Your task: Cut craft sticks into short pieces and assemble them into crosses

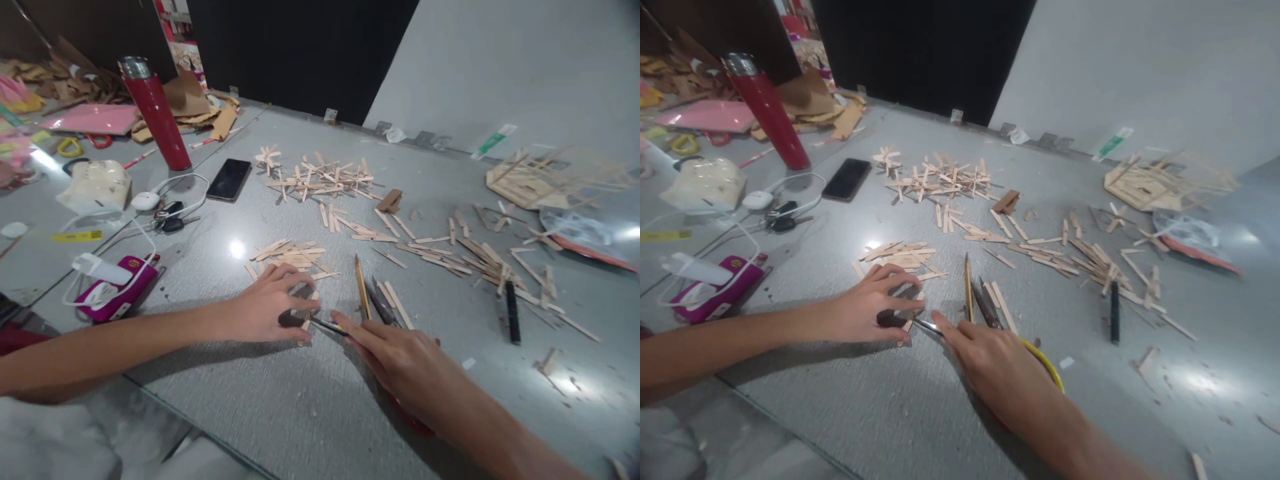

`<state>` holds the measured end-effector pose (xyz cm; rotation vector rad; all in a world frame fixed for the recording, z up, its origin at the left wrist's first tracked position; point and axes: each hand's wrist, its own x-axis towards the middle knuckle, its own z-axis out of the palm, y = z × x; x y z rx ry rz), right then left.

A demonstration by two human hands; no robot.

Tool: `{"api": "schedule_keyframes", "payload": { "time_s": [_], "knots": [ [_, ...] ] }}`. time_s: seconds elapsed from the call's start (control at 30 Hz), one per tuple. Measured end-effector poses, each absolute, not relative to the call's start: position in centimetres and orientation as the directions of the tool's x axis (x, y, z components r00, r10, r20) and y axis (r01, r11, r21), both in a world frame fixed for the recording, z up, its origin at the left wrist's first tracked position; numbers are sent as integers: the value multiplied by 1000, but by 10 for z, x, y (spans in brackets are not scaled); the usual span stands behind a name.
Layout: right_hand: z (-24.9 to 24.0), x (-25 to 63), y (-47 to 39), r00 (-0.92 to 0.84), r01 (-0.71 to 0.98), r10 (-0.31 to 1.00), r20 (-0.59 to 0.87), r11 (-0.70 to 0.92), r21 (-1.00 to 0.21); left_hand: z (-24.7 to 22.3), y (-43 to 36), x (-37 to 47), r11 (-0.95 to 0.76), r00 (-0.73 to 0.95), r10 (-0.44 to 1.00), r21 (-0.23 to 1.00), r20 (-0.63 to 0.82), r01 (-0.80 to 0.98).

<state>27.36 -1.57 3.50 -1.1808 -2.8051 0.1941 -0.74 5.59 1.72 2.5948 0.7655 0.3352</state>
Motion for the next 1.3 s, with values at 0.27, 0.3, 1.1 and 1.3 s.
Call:
{"api": "schedule_keyframes", "payload": {
  "time_s": [0.27,0.3,1.1,1.3],
  "knots": [
    [36,273,-15,-710,695,704,10,703,-149,22,57,-8,-766,829,552,446,86,464],
    [37,273,-15,-711,693,703,12,704,-156,22,58,-9,-766,831,550,447,85,462],
    [44,273,-6,-768,628,640,-9,752,-201,28,60,-8,-769,847,531,437,30,467],
    [47,272,-6,-796,603,605,0,794,-82,30,59,-7,-763,844,537,437,15,477]
  ]
}}
